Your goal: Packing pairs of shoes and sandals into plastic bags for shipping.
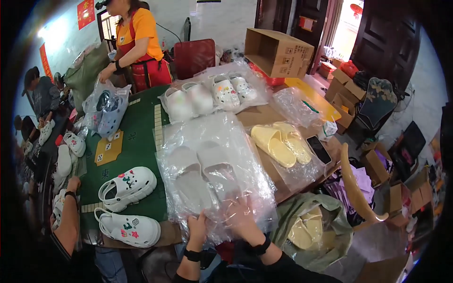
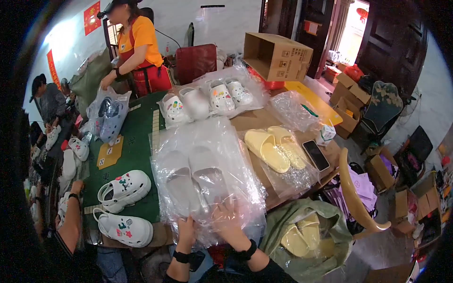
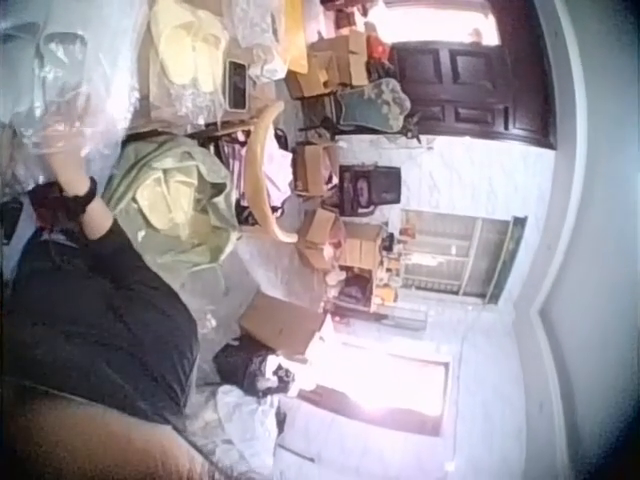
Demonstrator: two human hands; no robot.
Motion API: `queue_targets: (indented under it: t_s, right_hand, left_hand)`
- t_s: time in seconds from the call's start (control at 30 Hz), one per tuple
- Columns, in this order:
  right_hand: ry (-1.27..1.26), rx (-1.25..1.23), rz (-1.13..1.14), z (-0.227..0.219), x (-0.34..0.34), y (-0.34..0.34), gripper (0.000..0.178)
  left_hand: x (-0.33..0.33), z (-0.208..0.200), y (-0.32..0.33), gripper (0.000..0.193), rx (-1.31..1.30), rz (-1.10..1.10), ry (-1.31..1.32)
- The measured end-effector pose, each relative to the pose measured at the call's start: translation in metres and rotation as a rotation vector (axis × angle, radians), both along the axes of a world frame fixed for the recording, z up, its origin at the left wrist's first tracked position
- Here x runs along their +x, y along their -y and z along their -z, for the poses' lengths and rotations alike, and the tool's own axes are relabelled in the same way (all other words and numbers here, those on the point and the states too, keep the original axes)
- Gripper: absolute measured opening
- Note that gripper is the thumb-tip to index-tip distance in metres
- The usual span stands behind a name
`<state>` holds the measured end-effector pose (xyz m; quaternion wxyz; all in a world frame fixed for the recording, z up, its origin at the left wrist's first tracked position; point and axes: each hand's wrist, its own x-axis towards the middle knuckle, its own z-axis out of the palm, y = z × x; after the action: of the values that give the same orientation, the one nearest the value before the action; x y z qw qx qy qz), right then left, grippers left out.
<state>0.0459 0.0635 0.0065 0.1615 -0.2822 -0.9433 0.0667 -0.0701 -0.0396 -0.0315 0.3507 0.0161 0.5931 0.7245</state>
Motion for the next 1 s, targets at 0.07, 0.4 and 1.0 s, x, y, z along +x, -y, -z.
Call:
queue_targets:
  t_s: [0.07, 0.4, 1.0]
  right_hand:
    - [-0.138, -0.12, -0.059, -0.012, 0.001, 0.007, 0.043]
    - [-0.232, -0.212, -0.372, -0.005, -0.031, 0.02, 0.046]
    - [-0.509, -0.82, 0.133, 0.007, -0.047, 0.023, 0.058]
  left_hand:
    - [0.002, -0.004, -0.001, 0.031, -0.022, 0.046, -0.082]
    - [0.003, 0.015, 0.005, 0.053, 0.085, -0.011, -0.03]
    - [-0.004, 0.044, 0.012, 0.034, 0.068, 0.089, -0.36]
